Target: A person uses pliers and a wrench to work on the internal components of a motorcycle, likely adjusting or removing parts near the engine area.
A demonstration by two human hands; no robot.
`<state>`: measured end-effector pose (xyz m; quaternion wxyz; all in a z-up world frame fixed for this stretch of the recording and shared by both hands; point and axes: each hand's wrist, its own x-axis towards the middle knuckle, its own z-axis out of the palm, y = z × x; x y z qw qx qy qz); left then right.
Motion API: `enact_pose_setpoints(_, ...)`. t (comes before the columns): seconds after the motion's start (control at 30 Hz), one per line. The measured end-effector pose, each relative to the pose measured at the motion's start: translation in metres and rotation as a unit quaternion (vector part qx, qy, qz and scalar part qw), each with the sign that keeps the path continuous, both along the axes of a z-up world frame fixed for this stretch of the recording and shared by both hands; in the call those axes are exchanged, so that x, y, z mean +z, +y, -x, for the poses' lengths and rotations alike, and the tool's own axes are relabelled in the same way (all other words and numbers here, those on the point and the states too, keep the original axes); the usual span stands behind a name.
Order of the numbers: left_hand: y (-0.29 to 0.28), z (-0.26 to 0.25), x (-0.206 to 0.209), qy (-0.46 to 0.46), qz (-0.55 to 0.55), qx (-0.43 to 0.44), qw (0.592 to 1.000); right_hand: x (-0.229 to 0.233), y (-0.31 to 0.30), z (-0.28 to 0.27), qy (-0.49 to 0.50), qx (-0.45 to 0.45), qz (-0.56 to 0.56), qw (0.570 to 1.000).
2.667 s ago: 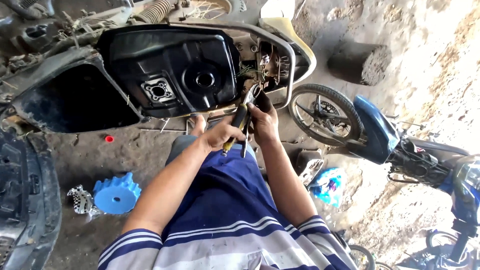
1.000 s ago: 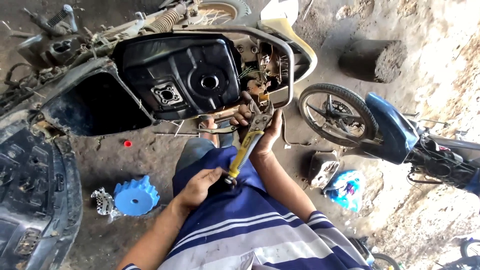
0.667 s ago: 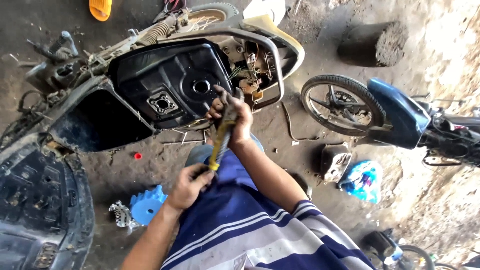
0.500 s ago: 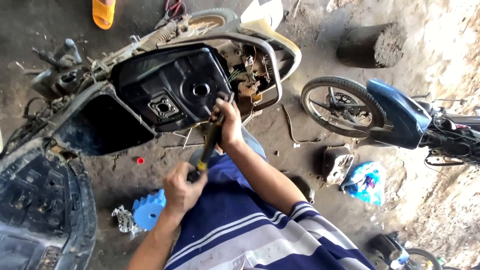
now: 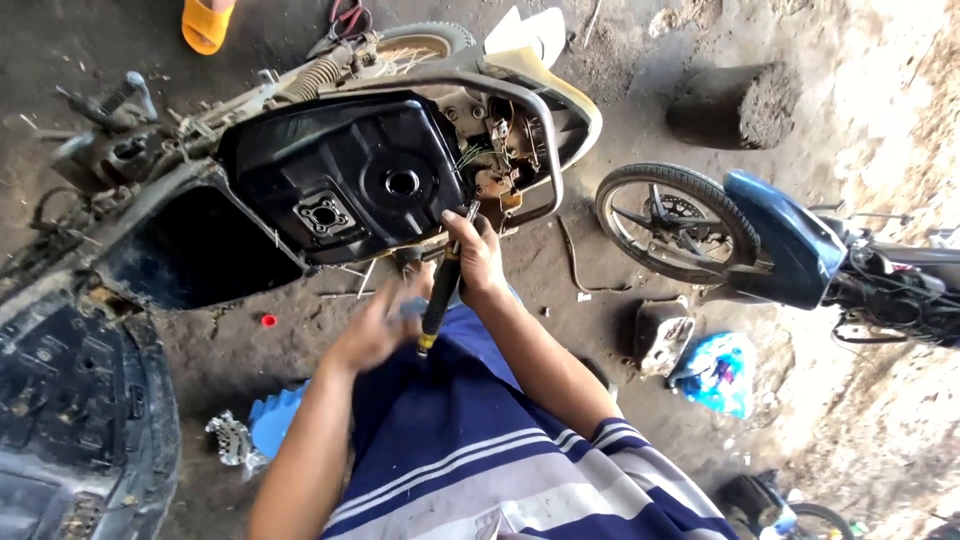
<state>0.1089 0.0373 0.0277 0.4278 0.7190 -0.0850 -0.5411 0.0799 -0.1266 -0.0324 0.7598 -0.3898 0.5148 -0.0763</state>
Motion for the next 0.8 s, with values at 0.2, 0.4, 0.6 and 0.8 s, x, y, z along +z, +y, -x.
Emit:
enact_pose_setpoints(0.2,-0.036,0.054,-0.1,0.238,0.256,0.172,0.921,-0.026,-0.027,0.016,0.042,0.022,0.011,0.999)
enact_pose_setpoints(0.4,-0.085,0.02,-0.062,0.315,0.107,0.232,0.914,-0.032,-0.054,0.022,-0.04,-0.01,0.004,0.999)
enact_pose_setpoints(0.6,-0.108,-0.015,-0.026,0.328,0.007,0.307,0.893,-0.063,-0.065,0.022,-0.078,-0.061,-0.02,0.995)
enact_pose_setpoints(0.8,-0.109,-0.034,-0.019,0.326,0.066,0.25,0.909,-0.084,-0.075,0.024,-0.089,-0.07,-0.049,0.992)
